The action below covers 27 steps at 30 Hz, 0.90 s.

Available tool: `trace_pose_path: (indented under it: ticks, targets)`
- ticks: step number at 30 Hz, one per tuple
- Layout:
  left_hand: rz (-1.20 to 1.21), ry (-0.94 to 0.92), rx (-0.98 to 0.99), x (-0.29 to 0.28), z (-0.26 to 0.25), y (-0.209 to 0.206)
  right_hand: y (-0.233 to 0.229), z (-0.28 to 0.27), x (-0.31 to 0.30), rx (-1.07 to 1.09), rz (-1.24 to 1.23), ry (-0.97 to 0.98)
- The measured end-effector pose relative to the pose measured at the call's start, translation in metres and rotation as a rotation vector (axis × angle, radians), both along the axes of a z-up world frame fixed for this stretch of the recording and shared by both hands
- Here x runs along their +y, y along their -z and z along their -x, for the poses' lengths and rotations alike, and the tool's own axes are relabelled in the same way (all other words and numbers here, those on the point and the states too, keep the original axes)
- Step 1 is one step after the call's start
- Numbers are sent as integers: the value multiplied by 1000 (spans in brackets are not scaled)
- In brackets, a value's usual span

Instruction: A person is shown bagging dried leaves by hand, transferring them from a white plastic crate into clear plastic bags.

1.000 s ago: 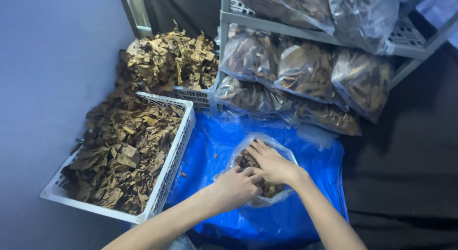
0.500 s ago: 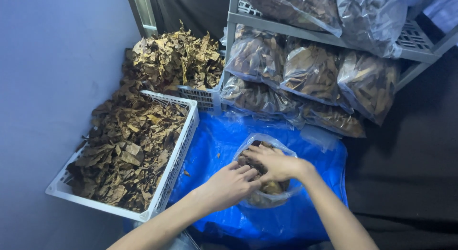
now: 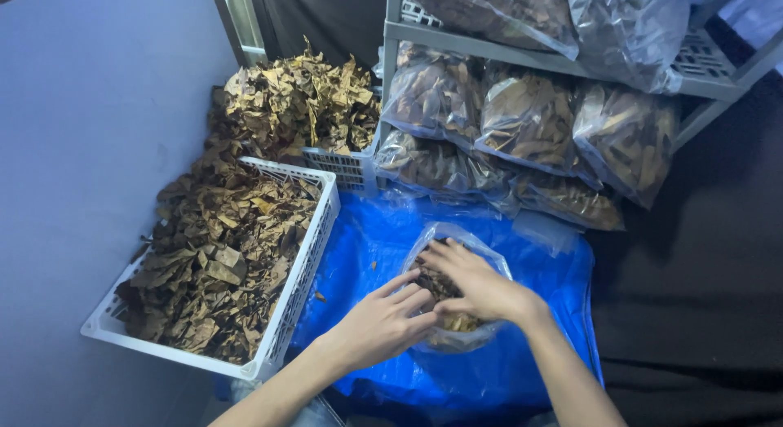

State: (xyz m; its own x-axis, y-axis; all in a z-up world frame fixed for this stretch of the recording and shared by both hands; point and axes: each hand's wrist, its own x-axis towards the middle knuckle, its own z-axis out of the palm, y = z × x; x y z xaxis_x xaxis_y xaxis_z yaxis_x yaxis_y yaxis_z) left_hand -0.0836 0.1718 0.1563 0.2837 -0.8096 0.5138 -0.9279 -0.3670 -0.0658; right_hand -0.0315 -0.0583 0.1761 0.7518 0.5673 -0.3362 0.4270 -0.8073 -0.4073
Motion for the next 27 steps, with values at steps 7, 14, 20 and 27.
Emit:
trace_pose_path:
  ticks: [7,14,20,27]
  targets:
    - [337,31,117,38,5,22,-27,75,1,-521,-241,183]
    - [449,-468,325,118,-13,81,28,125,94,-788,-862,-16]
    - [198,-1092,349,187,-17,179,112,85,189,-279,-848,-178]
    - [45,-1181,636,217,-20,140,161,-10,270,-485,-694,-49]
